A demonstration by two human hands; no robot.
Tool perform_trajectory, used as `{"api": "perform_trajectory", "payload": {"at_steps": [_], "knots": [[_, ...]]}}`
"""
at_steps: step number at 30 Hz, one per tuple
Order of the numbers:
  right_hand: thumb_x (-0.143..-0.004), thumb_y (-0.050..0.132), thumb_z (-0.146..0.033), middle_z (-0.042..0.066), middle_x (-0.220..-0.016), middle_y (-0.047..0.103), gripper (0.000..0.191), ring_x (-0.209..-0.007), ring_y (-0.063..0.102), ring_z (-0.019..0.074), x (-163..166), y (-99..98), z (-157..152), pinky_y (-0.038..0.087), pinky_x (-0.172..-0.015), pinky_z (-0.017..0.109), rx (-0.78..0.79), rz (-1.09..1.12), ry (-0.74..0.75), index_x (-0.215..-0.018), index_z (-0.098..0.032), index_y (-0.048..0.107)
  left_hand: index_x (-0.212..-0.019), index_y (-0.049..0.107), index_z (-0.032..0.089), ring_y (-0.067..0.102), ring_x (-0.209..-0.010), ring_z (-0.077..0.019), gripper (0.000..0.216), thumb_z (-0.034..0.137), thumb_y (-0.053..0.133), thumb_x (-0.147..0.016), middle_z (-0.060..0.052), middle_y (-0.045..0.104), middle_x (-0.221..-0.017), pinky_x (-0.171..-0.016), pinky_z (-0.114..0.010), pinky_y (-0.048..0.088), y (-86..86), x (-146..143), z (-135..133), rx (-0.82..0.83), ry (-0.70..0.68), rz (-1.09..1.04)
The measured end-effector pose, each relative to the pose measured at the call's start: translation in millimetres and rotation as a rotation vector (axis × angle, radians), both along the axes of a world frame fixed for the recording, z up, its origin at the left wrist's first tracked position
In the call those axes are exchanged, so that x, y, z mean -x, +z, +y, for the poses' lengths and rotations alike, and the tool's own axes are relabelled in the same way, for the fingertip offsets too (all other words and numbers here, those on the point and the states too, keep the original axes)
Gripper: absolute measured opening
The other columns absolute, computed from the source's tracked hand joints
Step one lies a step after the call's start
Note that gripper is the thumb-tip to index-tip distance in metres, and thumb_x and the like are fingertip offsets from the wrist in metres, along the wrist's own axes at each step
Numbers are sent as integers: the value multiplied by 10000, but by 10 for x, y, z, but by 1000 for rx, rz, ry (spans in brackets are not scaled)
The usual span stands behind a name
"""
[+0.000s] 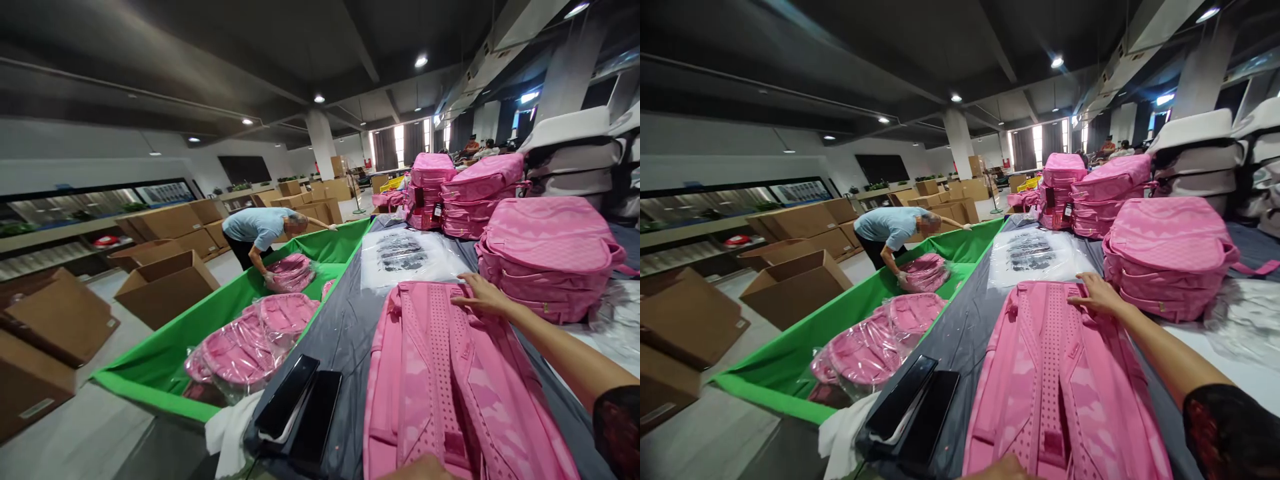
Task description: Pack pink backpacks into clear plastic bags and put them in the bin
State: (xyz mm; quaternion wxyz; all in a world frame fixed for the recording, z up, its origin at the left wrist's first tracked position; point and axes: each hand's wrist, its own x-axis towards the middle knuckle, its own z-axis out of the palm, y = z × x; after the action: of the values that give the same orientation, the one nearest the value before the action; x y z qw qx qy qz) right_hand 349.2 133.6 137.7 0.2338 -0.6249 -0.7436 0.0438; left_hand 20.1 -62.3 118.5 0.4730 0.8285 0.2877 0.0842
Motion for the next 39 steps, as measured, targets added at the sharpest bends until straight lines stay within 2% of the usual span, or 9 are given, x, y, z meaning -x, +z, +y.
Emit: {"api": "perform_trajectory", "payload": {"at_steps": [3,5,7,11,16,24,32,36,39], "knots": [[-785,615,-615,190,-1409,584,639,-1335,503,392,7,-221,35,378,-1102,562,-31,-21,-14,-1275,-205,627,-999,725,242,635,-700,-230,434,567,439,-961,-54,694,-759,-708,-365,487,367,92,618,-177,213,-21],[-804,595,-588,149,-1395,610,602,-1334,513,375,25,-326,50,350,-1130,581,-77,-32,-4,-1292,-238,624,-1219,647,224,661,-1022,-276,442,537,495,-946,-92,729,-1102,-953,-387,481,514,33,1226,-440,547,19],[-811,586,-568,134,-1349,642,586,-1270,566,354,25,-395,51,393,-1105,565,-125,-36,6,-1300,-246,619,-1273,597,156,571,-1254,-355,500,488,576,-900,-172,654,-1307,-1070,-460,426,529,-122,1817,-454,640,55],[-837,571,-548,140,-1241,678,549,-1143,630,313,-20,-489,-12,494,-1006,499,-218,4,31,-1270,-214,615,-1129,643,179,616,-1183,-358,442,439,743,-787,-154,695,-1201,-1043,-482,474,279,-519,2425,-469,617,36],[-879,586,-550,116,-1138,692,458,-1076,642,302,65,-649,-210,493,-992,504,-412,85,96,-1205,-230,616,-1286,581,224,548,-1287,-297,638,260,839,-703,-109,611,-1352,-1125,-456,429,-113,-568,2262,-605,583,-95],[-961,529,-445,136,-1199,661,412,-1130,596,304,314,-720,-836,467,-1021,490,-449,-115,103,-1288,-202,594,-1288,576,236,547,-1284,-284,478,171,722,-838,-110,600,-1353,-1117,-533,452,-610,-253,1790,-931,603,-183],[-985,500,-392,142,-1213,686,389,-1081,638,283,316,-787,-1288,524,-935,424,-269,-124,170,-1278,-170,629,-1274,596,172,566,-1289,-265,312,219,555,-969,-147,620,-1345,-1119,-465,471,-626,17,1482,-1107,263,161],[-991,494,-431,103,-1110,741,355,-986,689,246,238,-779,-1102,538,-845,354,-96,-126,199,-1180,-202,688,-1286,586,125,585,-1237,-245,311,205,498,-999,-146,658,-1274,-1097,-400,467,-569,5,1504,-1050,95,348],[-986,482,-444,118,-1193,730,401,-1041,687,264,264,-736,-785,525,-843,354,47,-195,124,-1226,-189,677,-1194,627,158,612,-1133,-230,246,248,491,-1009,-109,676,-1218,-1038,-369,481,-521,-164,1714,-961,106,441]]}}
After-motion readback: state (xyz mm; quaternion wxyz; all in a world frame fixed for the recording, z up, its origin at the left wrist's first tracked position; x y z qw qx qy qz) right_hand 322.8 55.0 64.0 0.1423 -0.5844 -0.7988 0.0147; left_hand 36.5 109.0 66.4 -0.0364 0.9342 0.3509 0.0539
